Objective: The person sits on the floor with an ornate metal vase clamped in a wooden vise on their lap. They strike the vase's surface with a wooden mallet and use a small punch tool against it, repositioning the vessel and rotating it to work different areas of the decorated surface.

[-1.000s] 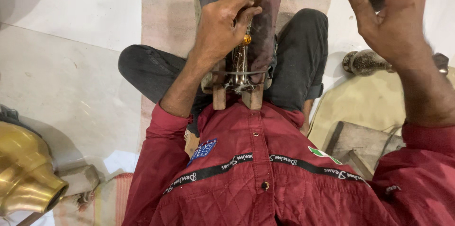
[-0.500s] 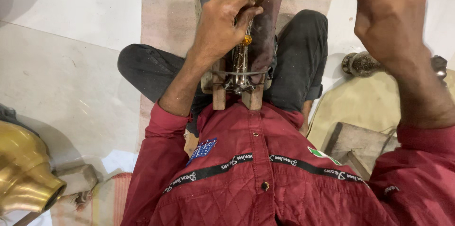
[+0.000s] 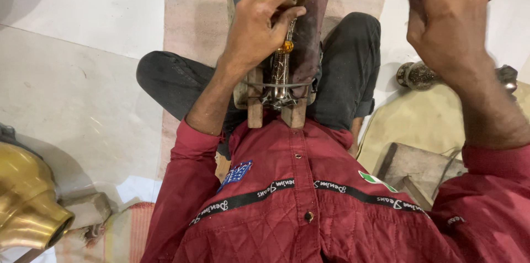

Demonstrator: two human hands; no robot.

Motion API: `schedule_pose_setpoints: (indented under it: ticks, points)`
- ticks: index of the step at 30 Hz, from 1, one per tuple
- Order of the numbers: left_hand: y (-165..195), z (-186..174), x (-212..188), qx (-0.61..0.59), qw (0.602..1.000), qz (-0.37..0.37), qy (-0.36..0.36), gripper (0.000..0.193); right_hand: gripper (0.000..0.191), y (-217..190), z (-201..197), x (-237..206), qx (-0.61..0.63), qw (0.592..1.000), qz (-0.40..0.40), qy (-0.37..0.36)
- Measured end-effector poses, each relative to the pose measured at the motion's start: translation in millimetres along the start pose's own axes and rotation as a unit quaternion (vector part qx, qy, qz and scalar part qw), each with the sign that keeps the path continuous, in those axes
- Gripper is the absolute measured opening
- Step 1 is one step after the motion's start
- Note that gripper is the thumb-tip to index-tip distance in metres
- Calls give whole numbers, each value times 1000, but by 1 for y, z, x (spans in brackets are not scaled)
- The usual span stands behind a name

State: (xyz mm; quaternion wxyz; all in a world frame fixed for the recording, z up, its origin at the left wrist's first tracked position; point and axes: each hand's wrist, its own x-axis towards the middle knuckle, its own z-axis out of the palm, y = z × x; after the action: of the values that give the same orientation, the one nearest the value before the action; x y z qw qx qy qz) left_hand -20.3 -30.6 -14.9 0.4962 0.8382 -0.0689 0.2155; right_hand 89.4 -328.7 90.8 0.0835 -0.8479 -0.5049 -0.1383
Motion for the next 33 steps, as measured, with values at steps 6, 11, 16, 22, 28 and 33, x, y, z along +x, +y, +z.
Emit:
schedule_pose_setpoints:
  ticks: [6,11,16,22,28,33]
  points:
    - [-13,-3,-8,-98,995,-6,31,55,59,4,6,2,35,998,14,-56]
    - [-20,4,-13,-100,994,-5,38,61,57,1,-2,15,15,999,-26,-31]
    - [-21,9,-13,-108,993,22,49,64,50,3,-26,30,-108,990,-91,-22]
    - [-17,10,-13,-118,991,28,53,61,21,6,-40,38,-37,996,-4,-84]
    - [-17,13,-12,-84,994,3,67,61,18,4,-49,45,-44,993,-39,-105]
    - [-21,14,-11,-85,995,10,60,62,22,-4,-54,54,-48,992,-49,-106]
